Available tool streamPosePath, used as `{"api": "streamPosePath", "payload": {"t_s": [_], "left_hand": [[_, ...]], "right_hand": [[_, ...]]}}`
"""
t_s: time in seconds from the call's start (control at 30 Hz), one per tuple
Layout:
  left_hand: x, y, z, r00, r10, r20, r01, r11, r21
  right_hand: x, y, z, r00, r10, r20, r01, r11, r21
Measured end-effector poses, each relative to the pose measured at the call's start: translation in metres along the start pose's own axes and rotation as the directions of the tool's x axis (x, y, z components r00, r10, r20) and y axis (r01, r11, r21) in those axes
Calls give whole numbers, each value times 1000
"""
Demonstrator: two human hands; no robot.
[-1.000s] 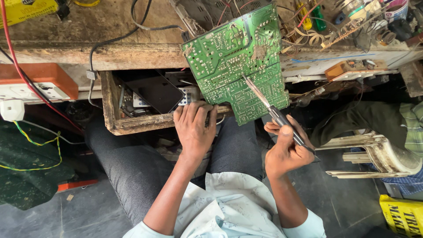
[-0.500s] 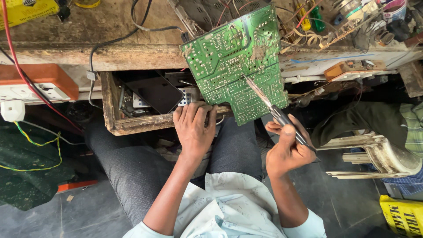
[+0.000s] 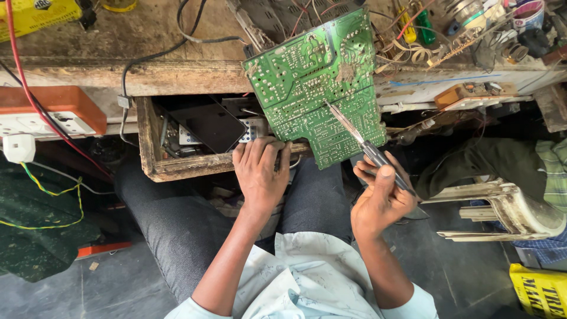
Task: The person sits at a cluttered repair bench and brushes dust off a green circuit board with a paintbrush. They then hold a soldering iron and work on the board's solder joints, use a multimeter with test leads, and handle wires and components on the bench.
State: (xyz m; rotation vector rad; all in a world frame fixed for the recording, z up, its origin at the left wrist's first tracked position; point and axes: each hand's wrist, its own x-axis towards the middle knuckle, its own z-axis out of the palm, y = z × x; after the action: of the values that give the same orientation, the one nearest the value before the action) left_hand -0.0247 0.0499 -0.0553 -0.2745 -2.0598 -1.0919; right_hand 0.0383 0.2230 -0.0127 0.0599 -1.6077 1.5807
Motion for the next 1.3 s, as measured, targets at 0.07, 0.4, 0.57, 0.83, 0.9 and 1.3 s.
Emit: {"api": "streamPosePath", "payload": {"t_s": [0.07, 0.4, 0.57, 0.83, 0.9, 1.3], "left_hand": [[0, 0, 0, 1000, -4, 4, 4, 1000, -1], [-1, 0, 1, 1000, -7, 3, 7, 1000, 5], [-1, -1, 0, 1000, -4, 5, 4, 1000, -8], [0, 0, 1, 1000, -6, 4, 6, 1000, -3], [0, 0, 1, 1000, -6, 3, 6, 1000, 0], [-1, 0, 2, 1000, 0, -4, 0, 1000, 0]], "right_hand": [[-1, -1, 0, 1000, 30, 3, -30, 999, 21], [3, -11, 1, 1000, -7, 31, 8, 999, -53], [3, -12, 1, 999, -7, 34, 8, 998, -54], [3, -12, 3, 999, -19, 32, 22, 997, -70], [4, -12, 2, 999, -16, 28, 18, 998, -54], [7, -8, -2, 1000, -7, 17, 8, 999, -43]]}}
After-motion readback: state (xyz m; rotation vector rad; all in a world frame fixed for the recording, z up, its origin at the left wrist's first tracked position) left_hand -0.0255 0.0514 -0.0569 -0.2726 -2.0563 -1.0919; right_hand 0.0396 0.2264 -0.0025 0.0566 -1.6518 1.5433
